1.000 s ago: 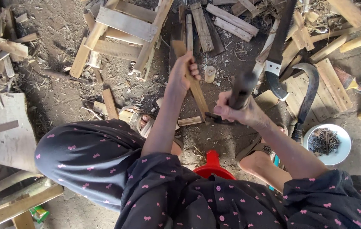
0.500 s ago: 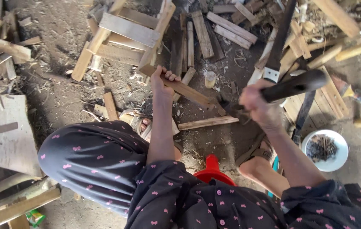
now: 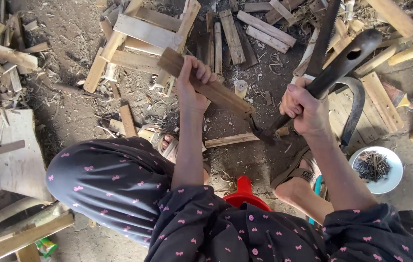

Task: Hammering nails into small wooden blocks while sitting in a workshop area.

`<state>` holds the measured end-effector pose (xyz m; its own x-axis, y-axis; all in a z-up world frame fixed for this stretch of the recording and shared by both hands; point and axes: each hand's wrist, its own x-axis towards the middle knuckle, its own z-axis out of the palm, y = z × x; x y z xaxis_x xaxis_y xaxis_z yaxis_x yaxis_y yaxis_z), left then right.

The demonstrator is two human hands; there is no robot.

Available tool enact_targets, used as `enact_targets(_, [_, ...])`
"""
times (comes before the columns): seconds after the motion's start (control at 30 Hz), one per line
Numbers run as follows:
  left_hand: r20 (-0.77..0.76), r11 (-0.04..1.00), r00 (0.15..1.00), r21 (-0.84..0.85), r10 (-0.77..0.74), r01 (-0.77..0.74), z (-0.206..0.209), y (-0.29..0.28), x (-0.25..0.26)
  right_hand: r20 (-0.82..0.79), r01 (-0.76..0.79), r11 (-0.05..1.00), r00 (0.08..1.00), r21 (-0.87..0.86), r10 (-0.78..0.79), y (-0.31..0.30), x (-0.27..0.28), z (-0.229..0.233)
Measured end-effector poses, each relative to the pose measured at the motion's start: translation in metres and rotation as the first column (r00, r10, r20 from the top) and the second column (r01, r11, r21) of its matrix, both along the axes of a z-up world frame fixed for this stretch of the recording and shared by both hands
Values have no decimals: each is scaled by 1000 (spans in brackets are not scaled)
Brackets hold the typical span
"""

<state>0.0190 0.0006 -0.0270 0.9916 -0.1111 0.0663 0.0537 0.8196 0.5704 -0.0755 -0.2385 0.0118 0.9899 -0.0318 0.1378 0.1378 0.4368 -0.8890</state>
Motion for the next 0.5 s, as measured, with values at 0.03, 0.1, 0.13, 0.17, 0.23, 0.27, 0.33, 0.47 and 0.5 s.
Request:
enact_targets(0.03, [2, 1000, 1000, 2, -2, 2, 3, -4, 0, 2, 2, 1000, 1000, 2, -2, -1, 2, -1])
enact_targets(0.1, [81, 994, 996, 102, -35, 26, 8, -13, -3, -27, 29, 999, 999, -17, -30, -2, 3, -3])
enact_targets(0.13, [79, 994, 996, 102, -35, 27, 10, -19, -5, -29, 29, 999, 999, -17, -30, -1, 3, 1])
enact_targets(0.17, [106, 991, 994, 128, -38, 25, 12, -25, -7, -42, 36, 999, 998, -17, -37, 0, 3, 5])
enact_targets(0.23, [134, 988, 990, 154, -45, 24, 25, -35, -14, -56, 45, 999, 997, -17, -46, 3, 2, 11])
enact_targets(0.27, [182, 989, 981, 146, -64, 37, 36, -37, -17, -68, 54, 998, 996, -27, -56, 5, 2, 13])
enact_targets(0.33, [231, 989, 970, 140, -80, 48, 38, -40, -19, -78, 60, 998, 995, -36, -62, 8, 2, 15])
enact_targets(0.47, [166, 987, 986, 157, 1, -28, 1, -47, -11, -5, 131, 988, 991, -80, -131, 25, -10, 15])
enact_targets(0.5, [144, 989, 989, 133, 38, -57, -8, -49, -8, 42, 166, 978, 986, -129, -162, 32, -14, 16])
